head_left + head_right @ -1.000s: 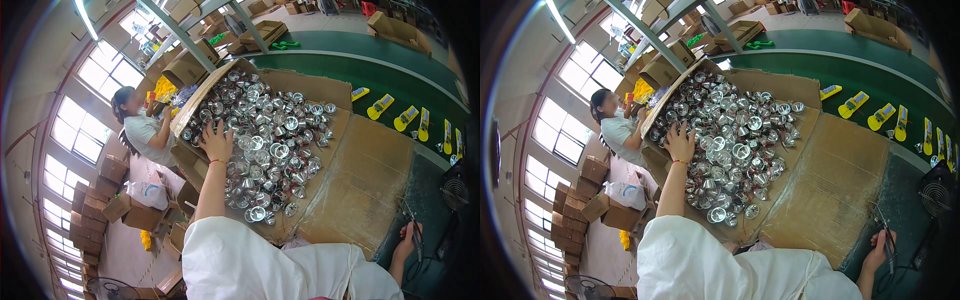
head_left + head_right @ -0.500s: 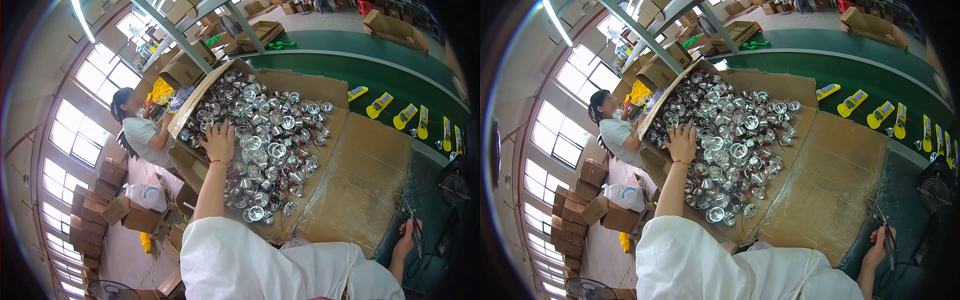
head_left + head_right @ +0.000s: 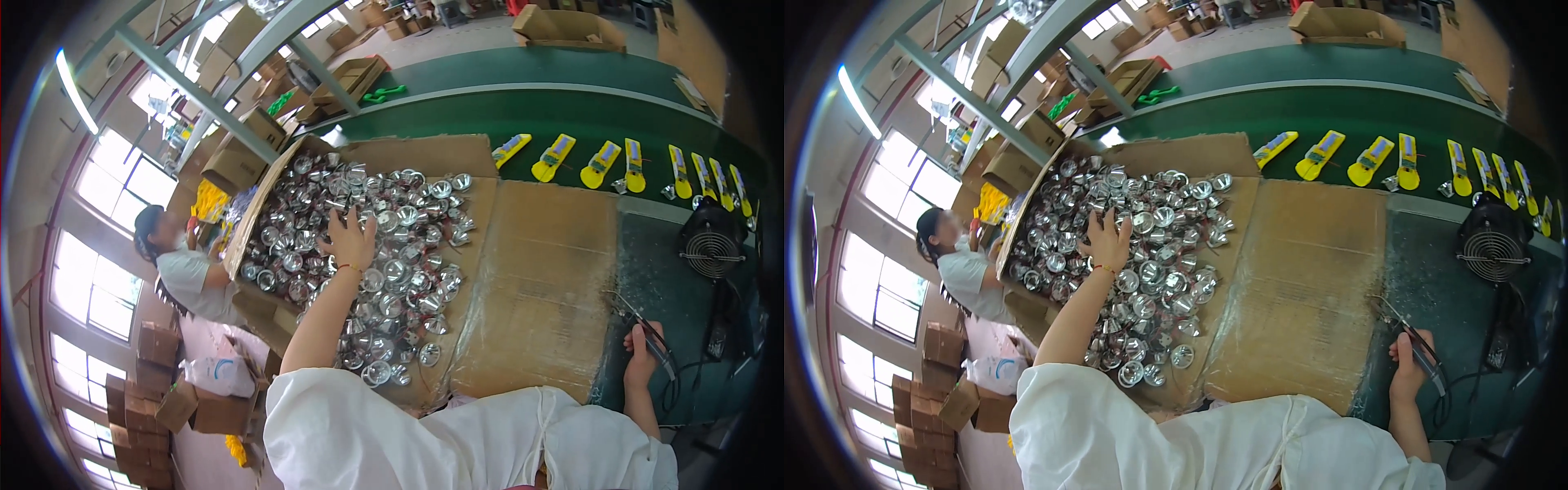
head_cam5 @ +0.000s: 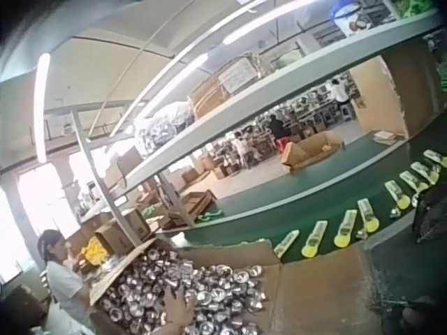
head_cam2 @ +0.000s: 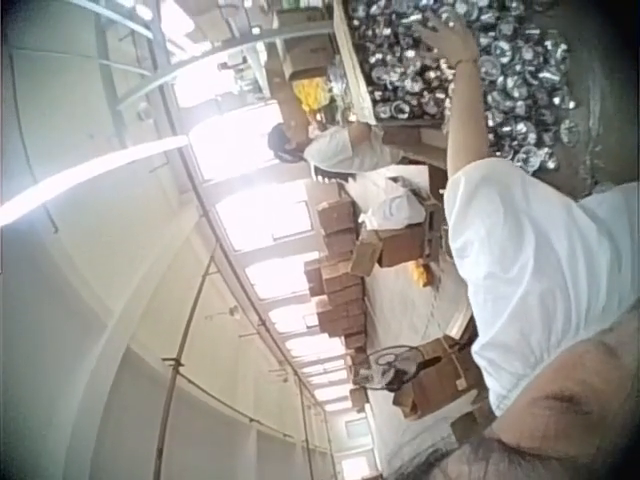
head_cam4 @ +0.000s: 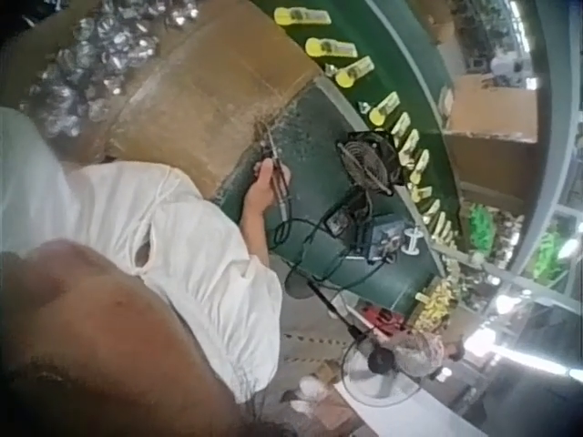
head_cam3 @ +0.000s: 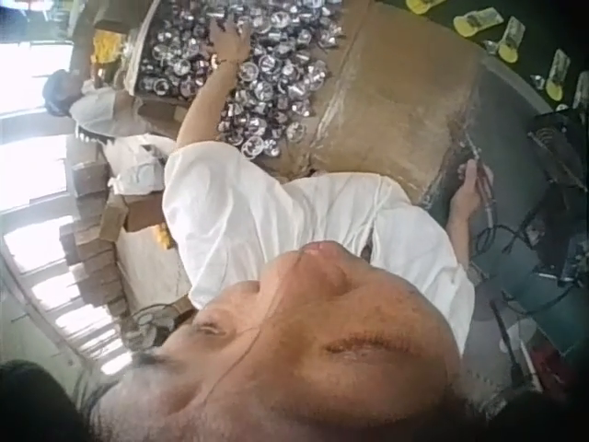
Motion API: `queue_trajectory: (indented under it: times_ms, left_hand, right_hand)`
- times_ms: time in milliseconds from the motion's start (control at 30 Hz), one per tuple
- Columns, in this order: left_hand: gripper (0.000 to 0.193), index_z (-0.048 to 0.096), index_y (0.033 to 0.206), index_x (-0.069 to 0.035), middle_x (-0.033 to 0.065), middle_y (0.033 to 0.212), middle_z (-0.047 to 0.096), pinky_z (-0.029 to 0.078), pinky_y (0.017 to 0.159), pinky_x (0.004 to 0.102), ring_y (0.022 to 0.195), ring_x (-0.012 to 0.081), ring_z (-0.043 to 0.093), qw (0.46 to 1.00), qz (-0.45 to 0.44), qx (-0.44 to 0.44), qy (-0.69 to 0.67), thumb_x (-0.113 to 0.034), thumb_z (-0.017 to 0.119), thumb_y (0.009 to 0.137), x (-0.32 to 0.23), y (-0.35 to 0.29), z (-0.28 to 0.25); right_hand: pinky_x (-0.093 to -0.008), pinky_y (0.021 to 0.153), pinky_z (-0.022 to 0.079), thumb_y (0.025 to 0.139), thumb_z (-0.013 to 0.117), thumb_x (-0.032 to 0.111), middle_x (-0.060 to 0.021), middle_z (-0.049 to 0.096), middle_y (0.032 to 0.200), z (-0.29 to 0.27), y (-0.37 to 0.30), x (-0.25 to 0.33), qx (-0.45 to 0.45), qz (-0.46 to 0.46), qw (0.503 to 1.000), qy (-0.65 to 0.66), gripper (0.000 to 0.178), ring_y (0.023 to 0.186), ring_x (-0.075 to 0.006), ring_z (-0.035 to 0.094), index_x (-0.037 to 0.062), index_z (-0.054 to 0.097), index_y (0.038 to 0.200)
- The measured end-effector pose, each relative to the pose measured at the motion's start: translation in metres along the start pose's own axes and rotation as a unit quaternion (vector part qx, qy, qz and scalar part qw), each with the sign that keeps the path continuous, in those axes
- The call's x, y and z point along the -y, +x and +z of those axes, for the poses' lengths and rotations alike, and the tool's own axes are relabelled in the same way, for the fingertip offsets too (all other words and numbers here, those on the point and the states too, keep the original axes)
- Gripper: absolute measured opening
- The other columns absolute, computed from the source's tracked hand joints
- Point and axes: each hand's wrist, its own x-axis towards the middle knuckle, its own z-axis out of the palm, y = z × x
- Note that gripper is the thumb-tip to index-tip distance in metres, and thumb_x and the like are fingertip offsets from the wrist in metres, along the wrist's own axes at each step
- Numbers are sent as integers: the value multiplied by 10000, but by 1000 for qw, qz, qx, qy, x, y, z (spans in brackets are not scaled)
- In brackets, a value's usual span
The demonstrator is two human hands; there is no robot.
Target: Soldering internal electrical components into plastic flashlight housings at an assembly station.
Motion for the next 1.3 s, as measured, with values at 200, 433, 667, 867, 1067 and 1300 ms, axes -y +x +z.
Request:
queue_trajectory:
  times_ms: [200, 433, 667, 867, 1067, 1300]
  left_hand:
    - [540, 445, 1270, -162, 148, 1390, 274, 175, 1000, 539, 1280, 361, 213, 994, 72, -9, -77, -490, 463, 840, -34, 19, 9]
    - [665, 369, 1328, -150, 145, 1412, 247, 158, 991, 579, 1307, 349, 193, 958, 271, 42, -81, -436, 592, 771, -48, -33, -55]
    - [616, 386, 1323, -220, 129, 1423, 232, 123, 958, 655, 1320, 373, 143, 945, 307, 68, 91, -460, 565, 785, -59, -57, -18]
    - [595, 431, 1263, -118, 158, 1352, 314, 188, 998, 521, 1269, 356, 251, 904, 424, -51, -16, -321, 628, 740, -208, 11, -22]
    - [550, 470, 1230, -98, 238, 1338, 325, 366, 971, 390, 1190, 362, 396, 857, 483, 63, -166, -311, 639, 752, -395, -28, 61]
    - [357, 607, 1047, -111, 158, 965, 559, 470, 764, 403, 857, 326, 555, 884, 403, 85, -219, -236, 629, 714, -404, -49, 88]
  right_hand:
    - [-192, 512, 385, 828, 600, 197, -26, 540, 646, -4, -1, 3, 7, 2, 1000, 11, 188, 561, -74, 499, 29, 538, 886]
    - [-211, 542, 439, 818, 607, 171, -45, 556, 664, -5, -3, 10, 6, 41, 999, 19, 180, 577, -92, 529, 18, 529, 873]
    - [-232, 570, 459, 801, 608, 93, -57, 587, 690, -1, -1, 15, 50, 62, 996, 29, 117, 622, -97, 565, 12, 535, 845]
    - [-230, 566, 461, 794, 627, 76, -53, 598, 689, -5, 2, 16, 37, 89, 993, 74, 123, 618, -89, 559, 5, 539, 843]
    - [-233, 540, 457, 816, 600, 79, -71, 580, 680, -5, 1, 14, 16, 76, 995, 61, 121, 595, -95, 545, 6, 506, 834]
    - [-220, 521, 439, 820, 599, 109, -65, 575, 673, -16, 0, 16, -25, 60, 995, 75, 131, 585, -102, 550, 15, 515, 856]
